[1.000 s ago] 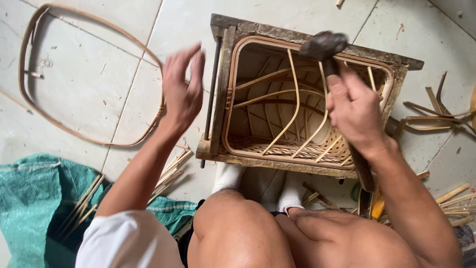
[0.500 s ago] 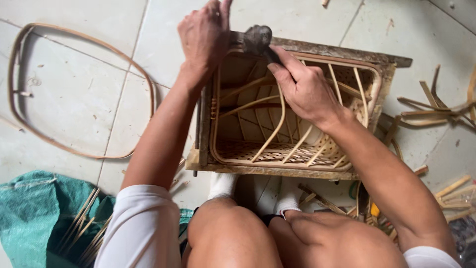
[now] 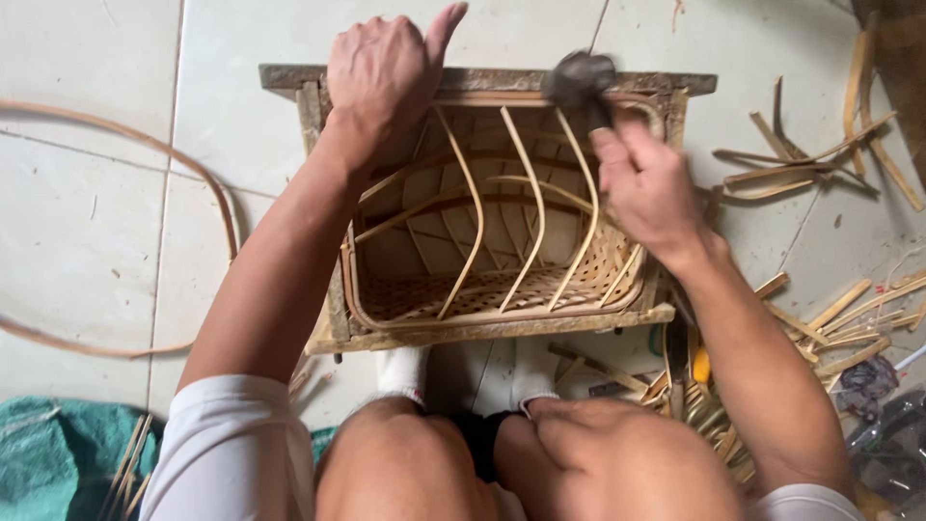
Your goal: The person sits on the floor repairing a woven bamboo basket. They apply glue along the basket rim, trim edges with a knife, cut bamboo strips with pliers, weave and press new strips into the basket body, and tap the strips into place with a hammer.
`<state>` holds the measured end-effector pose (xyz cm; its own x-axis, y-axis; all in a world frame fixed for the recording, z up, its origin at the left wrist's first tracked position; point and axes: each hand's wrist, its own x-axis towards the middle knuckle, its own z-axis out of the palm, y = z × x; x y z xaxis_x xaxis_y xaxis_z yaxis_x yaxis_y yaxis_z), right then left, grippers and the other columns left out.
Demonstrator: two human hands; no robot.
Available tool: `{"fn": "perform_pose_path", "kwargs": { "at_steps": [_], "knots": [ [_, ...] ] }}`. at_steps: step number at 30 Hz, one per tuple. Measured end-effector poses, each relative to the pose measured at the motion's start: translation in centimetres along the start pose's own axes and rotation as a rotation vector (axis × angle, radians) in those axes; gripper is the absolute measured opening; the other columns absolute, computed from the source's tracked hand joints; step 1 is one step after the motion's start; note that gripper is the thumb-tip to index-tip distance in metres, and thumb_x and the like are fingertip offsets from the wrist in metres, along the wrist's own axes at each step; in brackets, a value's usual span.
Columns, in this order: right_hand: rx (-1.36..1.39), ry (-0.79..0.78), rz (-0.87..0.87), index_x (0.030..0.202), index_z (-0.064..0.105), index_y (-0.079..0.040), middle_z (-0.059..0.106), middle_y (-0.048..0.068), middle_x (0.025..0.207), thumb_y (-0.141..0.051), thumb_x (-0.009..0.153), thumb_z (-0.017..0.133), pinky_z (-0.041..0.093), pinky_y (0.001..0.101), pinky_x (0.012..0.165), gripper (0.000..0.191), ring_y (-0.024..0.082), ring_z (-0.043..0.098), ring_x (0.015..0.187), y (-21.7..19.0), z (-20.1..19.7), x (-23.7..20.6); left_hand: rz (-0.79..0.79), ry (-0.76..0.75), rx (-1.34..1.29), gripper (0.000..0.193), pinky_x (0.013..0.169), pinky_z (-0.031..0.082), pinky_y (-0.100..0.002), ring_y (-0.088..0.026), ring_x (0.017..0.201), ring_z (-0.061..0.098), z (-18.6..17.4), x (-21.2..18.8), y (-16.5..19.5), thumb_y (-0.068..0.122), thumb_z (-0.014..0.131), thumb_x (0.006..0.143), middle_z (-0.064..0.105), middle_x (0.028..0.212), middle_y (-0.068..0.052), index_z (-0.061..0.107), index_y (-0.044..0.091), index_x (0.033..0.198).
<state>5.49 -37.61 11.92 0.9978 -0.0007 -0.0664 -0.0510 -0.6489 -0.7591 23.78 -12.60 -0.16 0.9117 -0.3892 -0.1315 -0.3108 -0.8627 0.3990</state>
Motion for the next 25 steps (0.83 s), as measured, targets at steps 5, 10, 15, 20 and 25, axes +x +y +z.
{"fn": "perform_pose_path", "kwargs": {
  "at_steps": [5, 10, 15, 20, 25],
  "knots": [
    [0.071, 0.037, 0.276, 0.145, 0.059, -0.003, 0.057, -0.001, 0.067, -0.028, 0.113, 0.05, 0.043, 0.0239, 0.043, 0.041, 0.007, 0.052, 0.05, 0.5, -2.2, 0.1, 0.048, 0.045, 0.011, 0.08, 0.035, 0.018, -0.031, -0.008, 0.036, 0.02, -1.2, -0.3, -0.3, 0.067, 0.028, 0.113, 0.03, 0.043, 0.007, 0.037, 0.021, 0.048],
    [0.163, 0.211, 0.265, 0.141, 0.06, -0.002, 0.057, 0.001, 0.067, -0.027, 0.115, 0.047, 0.04, 0.0246, 0.039, 0.039, 0.008, 0.05, 0.047, 1.9, -4.1, -2.0, 0.052, 0.023, 0.032, 0.08, 0.037, 0.018, -0.031, -0.008, 0.037, 0.022, -1.5, -0.4, -1.1, 0.065, 0.031, 0.115, 0.031, 0.043, 0.007, 0.04, 0.02, 0.049],
    [0.01, 0.079, 0.149, 0.147, 0.056, -0.002, 0.06, 0.002, 0.07, -0.026, 0.116, 0.046, 0.049, 0.024, 0.043, 0.041, 0.008, 0.056, 0.052, 3.7, -4.4, -0.6, 0.028, 0.03, 0.019, 0.082, 0.039, 0.022, -0.034, -0.011, 0.036, 0.026, -2.8, -0.1, -1.1, 0.064, 0.034, 0.116, 0.033, 0.042, 0.003, 0.045, 0.018, 0.049],
    [0.067, 0.077, 0.079, 0.145, 0.058, -0.001, 0.06, 0.004, 0.073, -0.023, 0.118, 0.046, 0.049, 0.0243, 0.045, 0.037, 0.011, 0.056, 0.055, 4.0, -2.9, -1.5, 0.104, 0.161, 0.025, 0.081, 0.045, 0.033, -0.036, -0.015, 0.036, 0.033, -2.2, -0.7, -1.7, 0.064, 0.037, 0.117, 0.037, 0.043, -0.002, 0.054, 0.017, 0.053],
    [0.037, 0.127, 0.155, 0.145, 0.057, -0.001, 0.06, 0.006, 0.068, -0.022, 0.115, 0.045, 0.048, 0.0248, 0.039, 0.038, 0.011, 0.055, 0.048, 4.2, -3.8, -1.3, -0.031, -0.005, 0.09, 0.084, 0.047, 0.041, -0.045, -0.025, 0.043, 0.048, -1.8, -0.7, -1.8, 0.063, 0.037, 0.115, 0.054, 0.049, -0.011, 0.062, 0.009, 0.056]
  ]
}}
